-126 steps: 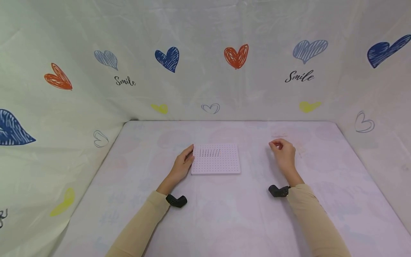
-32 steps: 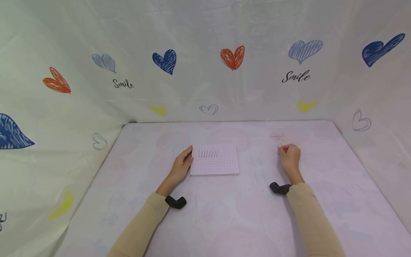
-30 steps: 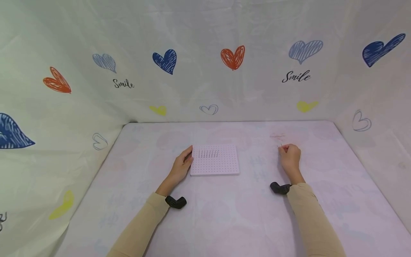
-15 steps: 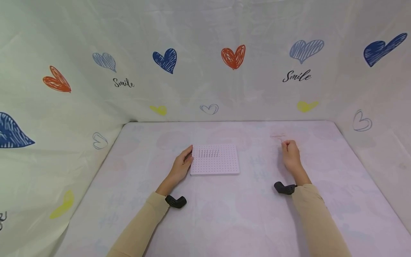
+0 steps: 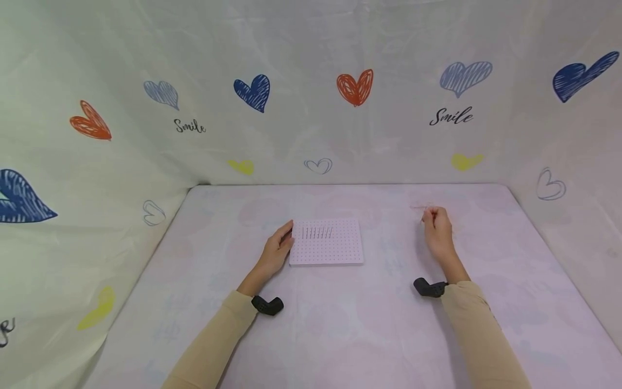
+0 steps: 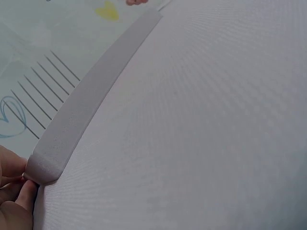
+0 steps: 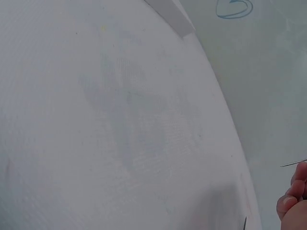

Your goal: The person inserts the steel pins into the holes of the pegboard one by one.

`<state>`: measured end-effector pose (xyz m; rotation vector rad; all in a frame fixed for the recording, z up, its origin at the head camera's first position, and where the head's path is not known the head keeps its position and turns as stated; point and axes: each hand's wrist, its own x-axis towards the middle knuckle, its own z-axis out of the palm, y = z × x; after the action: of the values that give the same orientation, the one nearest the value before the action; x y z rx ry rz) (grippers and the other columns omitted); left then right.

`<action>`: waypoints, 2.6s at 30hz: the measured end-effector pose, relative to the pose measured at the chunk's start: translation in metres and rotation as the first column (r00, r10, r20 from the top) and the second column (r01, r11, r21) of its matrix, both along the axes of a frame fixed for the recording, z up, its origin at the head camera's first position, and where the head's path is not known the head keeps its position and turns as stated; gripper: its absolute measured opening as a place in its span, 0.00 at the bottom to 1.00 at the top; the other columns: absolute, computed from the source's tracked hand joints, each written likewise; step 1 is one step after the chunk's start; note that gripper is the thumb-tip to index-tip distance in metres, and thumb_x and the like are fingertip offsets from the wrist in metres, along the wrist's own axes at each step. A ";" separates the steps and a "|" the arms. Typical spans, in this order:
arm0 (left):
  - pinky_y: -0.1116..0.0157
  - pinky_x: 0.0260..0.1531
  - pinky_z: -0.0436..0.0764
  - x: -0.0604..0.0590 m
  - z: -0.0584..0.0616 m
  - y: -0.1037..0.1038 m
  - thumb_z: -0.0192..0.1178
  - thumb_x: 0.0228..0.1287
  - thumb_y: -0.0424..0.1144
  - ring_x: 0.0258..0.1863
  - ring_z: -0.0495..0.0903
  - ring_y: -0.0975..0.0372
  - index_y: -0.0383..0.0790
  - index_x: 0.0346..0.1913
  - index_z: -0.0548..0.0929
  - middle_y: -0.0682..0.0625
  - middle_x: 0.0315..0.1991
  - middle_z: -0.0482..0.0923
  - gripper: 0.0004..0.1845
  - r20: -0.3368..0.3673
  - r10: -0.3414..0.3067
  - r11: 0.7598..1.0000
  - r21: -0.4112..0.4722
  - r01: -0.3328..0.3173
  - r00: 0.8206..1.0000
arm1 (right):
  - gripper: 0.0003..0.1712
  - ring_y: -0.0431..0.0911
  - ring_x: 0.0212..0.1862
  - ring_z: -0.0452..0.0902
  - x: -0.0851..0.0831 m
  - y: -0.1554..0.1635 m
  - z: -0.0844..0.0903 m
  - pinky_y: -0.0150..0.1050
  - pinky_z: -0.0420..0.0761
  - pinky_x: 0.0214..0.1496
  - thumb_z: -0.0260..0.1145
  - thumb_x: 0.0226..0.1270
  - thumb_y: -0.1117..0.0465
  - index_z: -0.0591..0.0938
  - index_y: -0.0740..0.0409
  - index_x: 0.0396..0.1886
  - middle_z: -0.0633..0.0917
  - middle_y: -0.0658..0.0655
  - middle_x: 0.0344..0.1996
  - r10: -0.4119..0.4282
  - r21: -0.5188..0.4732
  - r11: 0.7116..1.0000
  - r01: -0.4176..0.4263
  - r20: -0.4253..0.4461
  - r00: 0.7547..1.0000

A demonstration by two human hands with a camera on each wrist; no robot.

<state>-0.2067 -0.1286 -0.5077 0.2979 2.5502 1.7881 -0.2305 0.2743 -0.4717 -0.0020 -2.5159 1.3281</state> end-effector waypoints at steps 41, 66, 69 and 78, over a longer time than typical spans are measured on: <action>0.61 0.71 0.63 0.001 0.000 -0.001 0.47 0.77 0.27 0.74 0.59 0.51 0.27 0.75 0.57 0.37 0.76 0.55 0.28 -0.007 -0.002 1.000 -0.012 0.002 1.000 | 0.02 0.40 0.30 0.74 0.013 -0.108 0.019 0.22 0.69 0.28 0.64 0.65 0.78 0.79 0.75 0.37 0.85 0.69 0.30 0.300 -0.075 0.945 -0.319 -0.198 0.933; 0.63 0.71 0.63 -0.001 -0.003 -0.002 0.47 0.77 0.27 0.74 0.59 0.51 0.27 0.75 0.57 0.37 0.76 0.55 0.28 -0.008 -0.014 1.000 0.012 0.015 1.000 | 0.05 0.48 0.36 0.71 0.007 -0.146 -0.002 0.33 0.70 0.36 0.67 0.69 0.66 0.83 0.62 0.42 0.87 0.59 0.38 0.386 0.008 0.923 -0.386 -0.059 0.921; 0.62 0.71 0.63 -0.001 -0.002 -0.002 0.47 0.77 0.26 0.74 0.59 0.51 0.26 0.75 0.57 0.36 0.76 0.55 0.27 -0.013 -0.017 1.000 0.016 0.017 1.000 | 0.04 0.48 0.36 0.70 0.008 -0.148 -0.002 0.35 0.69 0.36 0.66 0.70 0.66 0.84 0.62 0.41 0.86 0.58 0.38 0.386 0.019 0.923 -0.385 -0.052 0.921; 0.63 0.71 0.63 -0.001 0.002 -0.002 0.47 0.77 0.27 0.74 0.59 0.51 0.27 0.75 0.57 0.36 0.76 0.54 0.27 -0.009 -0.016 1.000 0.001 0.016 1.000 | 0.04 0.48 0.36 0.68 0.006 -0.147 -0.004 0.35 0.67 0.35 0.66 0.70 0.66 0.84 0.61 0.41 0.85 0.58 0.37 0.389 0.034 0.921 -0.388 -0.046 0.920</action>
<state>-0.2072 -0.1309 -0.5062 0.3266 2.5458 1.7867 -0.2245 0.1271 -0.4759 0.5595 -2.5746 1.4118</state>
